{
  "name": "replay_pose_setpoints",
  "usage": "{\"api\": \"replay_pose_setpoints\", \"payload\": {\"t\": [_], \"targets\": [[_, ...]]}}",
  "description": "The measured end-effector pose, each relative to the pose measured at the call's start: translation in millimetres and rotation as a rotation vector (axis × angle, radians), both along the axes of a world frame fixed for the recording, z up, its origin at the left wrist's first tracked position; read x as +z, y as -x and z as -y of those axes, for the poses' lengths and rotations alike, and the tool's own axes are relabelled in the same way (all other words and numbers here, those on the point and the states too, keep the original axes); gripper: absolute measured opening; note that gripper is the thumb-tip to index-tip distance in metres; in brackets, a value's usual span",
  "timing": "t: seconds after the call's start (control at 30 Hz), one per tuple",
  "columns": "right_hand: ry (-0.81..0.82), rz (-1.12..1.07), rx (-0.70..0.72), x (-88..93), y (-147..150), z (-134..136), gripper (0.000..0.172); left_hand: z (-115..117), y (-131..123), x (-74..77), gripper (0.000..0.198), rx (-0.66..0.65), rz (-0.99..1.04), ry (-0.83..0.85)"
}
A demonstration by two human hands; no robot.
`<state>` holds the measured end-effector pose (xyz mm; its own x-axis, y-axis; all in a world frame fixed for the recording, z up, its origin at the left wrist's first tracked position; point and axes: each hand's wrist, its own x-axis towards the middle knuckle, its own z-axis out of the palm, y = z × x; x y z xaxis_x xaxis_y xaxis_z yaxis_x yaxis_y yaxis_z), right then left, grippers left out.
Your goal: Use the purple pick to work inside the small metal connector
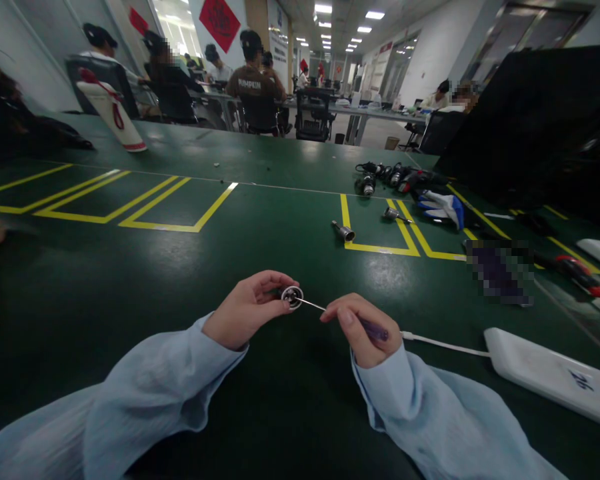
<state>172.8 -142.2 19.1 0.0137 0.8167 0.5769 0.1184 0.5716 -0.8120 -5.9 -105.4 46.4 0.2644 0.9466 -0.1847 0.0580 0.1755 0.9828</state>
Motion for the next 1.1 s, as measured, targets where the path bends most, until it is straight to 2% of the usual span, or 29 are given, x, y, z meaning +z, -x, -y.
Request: {"api": "replay_pose_setpoints", "payload": {"t": [0.17,0.3,0.6,0.87,1.1], "targets": [[-0.129,0.116,0.013,-0.2,1,0,0.016,2,-1,2.4,0.031,-0.057,-0.065,-0.038],[-0.172,0.18,0.019,1.9,1,1,0.015,4,-3,4.8,0.028,-0.069,-0.092,-0.058],[-0.138,0.298,0.099,10.0,0,10,0.015,10,-7,7.0,0.015,0.019,-0.219,-0.161],[-0.212,0.378,0.091,12.8,0,15,0.014,10,-9,5.5,0.013,0.039,-0.199,-0.185],[-0.214,0.432,0.081,14.0,1,13,0.013,9,-7,3.8,0.013,0.03,-0.183,-0.184]]}}
